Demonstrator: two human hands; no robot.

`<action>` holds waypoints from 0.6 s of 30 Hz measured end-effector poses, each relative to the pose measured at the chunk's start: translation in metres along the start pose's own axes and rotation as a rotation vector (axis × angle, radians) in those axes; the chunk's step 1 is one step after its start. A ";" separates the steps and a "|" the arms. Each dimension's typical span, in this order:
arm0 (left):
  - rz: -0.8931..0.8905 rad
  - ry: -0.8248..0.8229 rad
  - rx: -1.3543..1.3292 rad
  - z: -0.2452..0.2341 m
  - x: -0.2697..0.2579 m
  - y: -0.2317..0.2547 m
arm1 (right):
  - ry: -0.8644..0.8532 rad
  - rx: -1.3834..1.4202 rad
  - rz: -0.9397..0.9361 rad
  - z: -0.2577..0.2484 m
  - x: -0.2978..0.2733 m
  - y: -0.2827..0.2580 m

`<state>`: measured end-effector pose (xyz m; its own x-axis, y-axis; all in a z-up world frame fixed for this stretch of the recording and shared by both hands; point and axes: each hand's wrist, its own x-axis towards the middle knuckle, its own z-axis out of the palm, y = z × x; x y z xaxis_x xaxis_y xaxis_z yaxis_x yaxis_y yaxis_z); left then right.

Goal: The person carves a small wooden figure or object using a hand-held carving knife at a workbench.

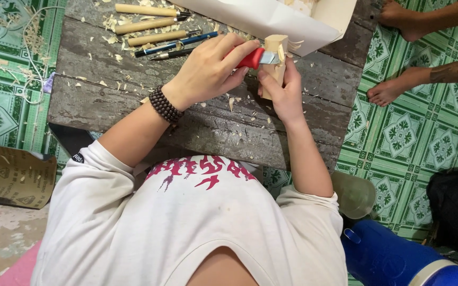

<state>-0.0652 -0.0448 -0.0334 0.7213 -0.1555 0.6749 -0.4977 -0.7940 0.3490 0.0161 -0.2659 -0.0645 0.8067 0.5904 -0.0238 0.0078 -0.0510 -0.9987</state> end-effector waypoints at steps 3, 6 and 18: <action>-0.013 0.007 0.090 0.008 0.001 0.001 | 0.060 -0.025 -0.030 0.000 0.002 0.005; -0.050 0.026 -0.059 0.011 0.000 0.006 | 0.126 -0.141 -0.120 0.005 0.000 -0.002; -0.053 -0.081 -0.373 -0.008 0.004 0.001 | 0.285 -0.621 -0.493 0.001 -0.001 -0.014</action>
<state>-0.0670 -0.0416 -0.0247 0.7790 -0.1778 0.6013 -0.5891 -0.5360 0.6047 0.0144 -0.2650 -0.0506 0.7430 0.4400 0.5044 0.6551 -0.3233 -0.6829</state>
